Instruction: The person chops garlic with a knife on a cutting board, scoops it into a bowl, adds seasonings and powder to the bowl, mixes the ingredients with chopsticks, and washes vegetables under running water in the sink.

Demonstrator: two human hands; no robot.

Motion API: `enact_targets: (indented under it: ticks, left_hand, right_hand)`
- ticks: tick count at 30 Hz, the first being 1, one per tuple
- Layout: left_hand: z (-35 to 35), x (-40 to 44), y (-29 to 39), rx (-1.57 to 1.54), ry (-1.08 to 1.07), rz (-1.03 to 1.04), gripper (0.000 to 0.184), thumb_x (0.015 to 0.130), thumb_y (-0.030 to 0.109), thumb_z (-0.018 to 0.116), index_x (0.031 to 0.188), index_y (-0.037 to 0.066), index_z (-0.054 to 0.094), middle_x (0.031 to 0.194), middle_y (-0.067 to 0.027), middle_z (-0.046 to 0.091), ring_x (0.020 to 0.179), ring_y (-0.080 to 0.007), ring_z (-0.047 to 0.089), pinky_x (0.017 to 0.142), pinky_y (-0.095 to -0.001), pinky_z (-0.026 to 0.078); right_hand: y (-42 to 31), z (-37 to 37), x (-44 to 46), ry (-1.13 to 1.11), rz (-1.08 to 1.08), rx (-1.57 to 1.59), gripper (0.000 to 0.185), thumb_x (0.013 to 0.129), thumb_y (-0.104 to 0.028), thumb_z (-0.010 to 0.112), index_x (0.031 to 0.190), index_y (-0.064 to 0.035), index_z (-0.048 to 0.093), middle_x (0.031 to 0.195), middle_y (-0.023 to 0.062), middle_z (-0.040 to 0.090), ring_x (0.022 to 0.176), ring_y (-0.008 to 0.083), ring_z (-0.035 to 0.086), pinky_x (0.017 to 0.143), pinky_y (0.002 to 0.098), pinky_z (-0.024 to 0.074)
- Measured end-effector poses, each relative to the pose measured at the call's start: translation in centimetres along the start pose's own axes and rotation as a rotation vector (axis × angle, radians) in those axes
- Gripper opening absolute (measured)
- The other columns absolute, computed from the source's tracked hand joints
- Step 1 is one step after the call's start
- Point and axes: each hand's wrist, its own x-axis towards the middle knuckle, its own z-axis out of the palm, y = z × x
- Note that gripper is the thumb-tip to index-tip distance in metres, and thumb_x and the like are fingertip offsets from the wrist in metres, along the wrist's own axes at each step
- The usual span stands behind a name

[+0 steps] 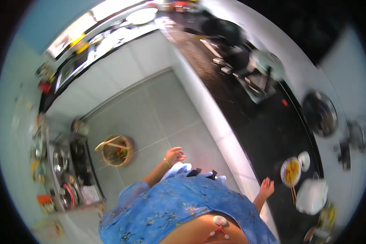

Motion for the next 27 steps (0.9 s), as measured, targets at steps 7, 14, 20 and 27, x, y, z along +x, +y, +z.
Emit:
enact_targets:
  ticks: [7,14,20,27]
  left_hand:
    - [-12.1,-0.7,9.7,-0.085,0.105,0.138,0.052,0.073,-0.011,0.047,0.124,-0.006,0.041,0.097,-0.0181,0.055,0.083,-0.0299,0.064,0.072,-0.0366,0.056]
    - [-20.7,0.0,15.0,-0.316,0.167,0.267,0.048,0.072,-0.007,0.053,0.119,-0.003,0.044,0.101,-0.0188,0.055,0.090,-0.0352,0.062,0.078,-0.0415,0.054]
    - [-27.9,2.4,17.9,-0.644,0.390,0.388,0.041,0.077,-0.001,0.057,0.116,-0.003,0.044,0.095,-0.0211,0.057,0.084,-0.0359,0.064,0.070,-0.0419,0.055]
    - [-34.5,2.6,22.3,-0.936,0.667,0.486,0.041,0.079,-0.003,0.054,0.117,-0.005,0.041,0.088,-0.0241,0.058,0.075,-0.0363,0.063,0.063,-0.0435,0.054]
  right_hand:
    - [4.7,20.5,-4.6,0.010,0.502,0.184,0.016,0.085,-0.022,0.061,0.086,-0.0064,0.059,0.083,0.0057,0.065,0.077,0.0180,0.062,0.070,0.0339,0.0501]
    - [9.6,44.6,-3.9,-0.387,0.620,-0.192,0.011,0.084,-0.024,0.060,0.083,-0.0127,0.060,0.078,0.0000,0.063,0.072,0.0160,0.062,0.064,0.0331,0.0491]
    - [18.0,66.9,-3.5,-0.533,0.790,-0.266,0.012,0.082,-0.016,0.057,0.085,-0.0041,0.056,0.076,0.0069,0.059,0.069,0.0233,0.059,0.060,0.0367,0.0474]
    - [27.6,93.5,-12.2,-1.189,0.554,-0.266,0.021,0.081,-0.018,0.062,0.087,0.0022,0.064,0.084,0.0102,0.066,0.078,0.0239,0.065,0.069,0.0365,0.0534]
